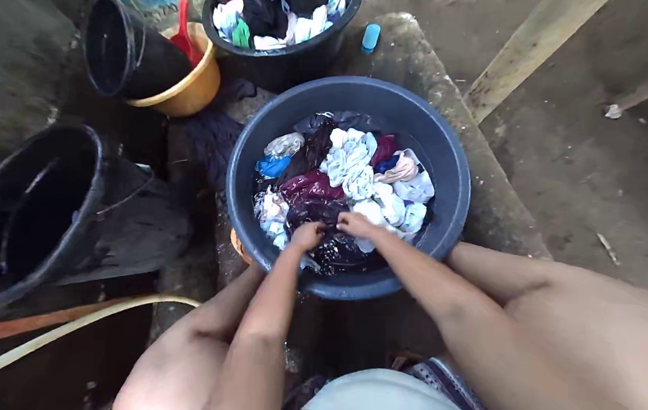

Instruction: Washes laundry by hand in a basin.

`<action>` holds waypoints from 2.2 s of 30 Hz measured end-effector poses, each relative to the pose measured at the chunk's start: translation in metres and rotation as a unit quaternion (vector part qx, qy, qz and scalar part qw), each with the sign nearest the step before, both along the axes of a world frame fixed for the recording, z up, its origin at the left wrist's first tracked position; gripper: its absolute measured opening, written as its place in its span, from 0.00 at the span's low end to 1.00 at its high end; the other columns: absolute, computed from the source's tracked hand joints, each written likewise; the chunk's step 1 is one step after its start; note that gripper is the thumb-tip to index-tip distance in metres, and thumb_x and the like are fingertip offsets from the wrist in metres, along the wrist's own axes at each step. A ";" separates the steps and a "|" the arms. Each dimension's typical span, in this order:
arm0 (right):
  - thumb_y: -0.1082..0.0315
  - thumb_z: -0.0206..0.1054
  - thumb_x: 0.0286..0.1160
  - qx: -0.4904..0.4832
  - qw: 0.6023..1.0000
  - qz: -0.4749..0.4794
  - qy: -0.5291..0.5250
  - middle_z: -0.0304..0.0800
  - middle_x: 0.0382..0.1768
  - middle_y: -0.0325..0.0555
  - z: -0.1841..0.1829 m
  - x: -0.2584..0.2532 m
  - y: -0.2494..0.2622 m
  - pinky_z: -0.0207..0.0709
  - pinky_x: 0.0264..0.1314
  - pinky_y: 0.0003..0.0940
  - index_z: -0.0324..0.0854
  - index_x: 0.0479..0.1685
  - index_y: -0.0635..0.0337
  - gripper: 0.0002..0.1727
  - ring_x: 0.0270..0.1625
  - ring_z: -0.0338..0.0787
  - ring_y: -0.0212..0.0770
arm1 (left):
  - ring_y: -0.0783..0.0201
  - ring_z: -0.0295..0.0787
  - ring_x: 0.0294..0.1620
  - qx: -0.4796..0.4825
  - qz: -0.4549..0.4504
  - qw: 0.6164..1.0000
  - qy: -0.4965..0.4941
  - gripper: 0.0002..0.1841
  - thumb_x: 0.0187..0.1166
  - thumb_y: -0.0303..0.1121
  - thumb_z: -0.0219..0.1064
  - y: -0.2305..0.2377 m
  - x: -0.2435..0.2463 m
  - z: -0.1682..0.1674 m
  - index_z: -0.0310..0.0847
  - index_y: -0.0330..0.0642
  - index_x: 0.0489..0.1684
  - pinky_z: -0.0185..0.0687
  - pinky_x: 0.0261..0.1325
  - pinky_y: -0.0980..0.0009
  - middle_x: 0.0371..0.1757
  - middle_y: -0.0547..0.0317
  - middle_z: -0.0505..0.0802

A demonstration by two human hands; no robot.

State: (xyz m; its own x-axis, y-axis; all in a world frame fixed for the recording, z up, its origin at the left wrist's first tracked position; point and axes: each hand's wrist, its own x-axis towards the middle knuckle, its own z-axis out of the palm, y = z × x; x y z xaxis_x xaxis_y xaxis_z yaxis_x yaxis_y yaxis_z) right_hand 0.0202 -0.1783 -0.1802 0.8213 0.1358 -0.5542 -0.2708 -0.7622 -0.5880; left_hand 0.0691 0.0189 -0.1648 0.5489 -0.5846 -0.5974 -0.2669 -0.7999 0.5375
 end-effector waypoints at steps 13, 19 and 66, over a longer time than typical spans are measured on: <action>0.62 0.58 0.91 0.073 0.990 0.108 0.048 0.81 0.67 0.76 0.075 0.017 0.006 0.64 0.80 0.67 0.79 0.66 0.77 0.23 0.74 0.79 0.69 | 0.40 0.80 0.77 -0.044 -0.029 0.995 0.089 0.28 0.86 0.41 0.66 -0.002 0.006 0.057 0.74 0.27 0.76 0.67 0.84 0.43 0.72 0.30 0.84; 0.68 0.54 0.89 0.393 0.901 0.114 -0.145 0.82 0.38 0.36 0.275 0.013 -0.014 0.78 0.51 0.26 0.78 0.45 0.63 0.10 0.42 0.81 0.24 | 0.71 0.88 0.41 -0.311 -0.065 0.931 -0.176 0.10 0.79 0.32 0.65 0.016 0.025 0.286 0.89 0.34 0.41 0.85 0.51 0.66 0.38 0.59 0.92; 0.77 0.67 0.70 0.090 0.917 0.151 -0.359 0.88 0.53 0.65 0.244 0.026 -0.030 0.76 0.70 0.56 0.89 0.47 0.71 0.11 0.63 0.87 0.59 | 0.50 0.93 0.53 -0.228 0.095 0.958 -0.147 0.20 0.77 0.39 0.76 -0.030 0.006 0.200 0.87 0.34 0.60 0.85 0.64 0.44 0.50 0.42 0.94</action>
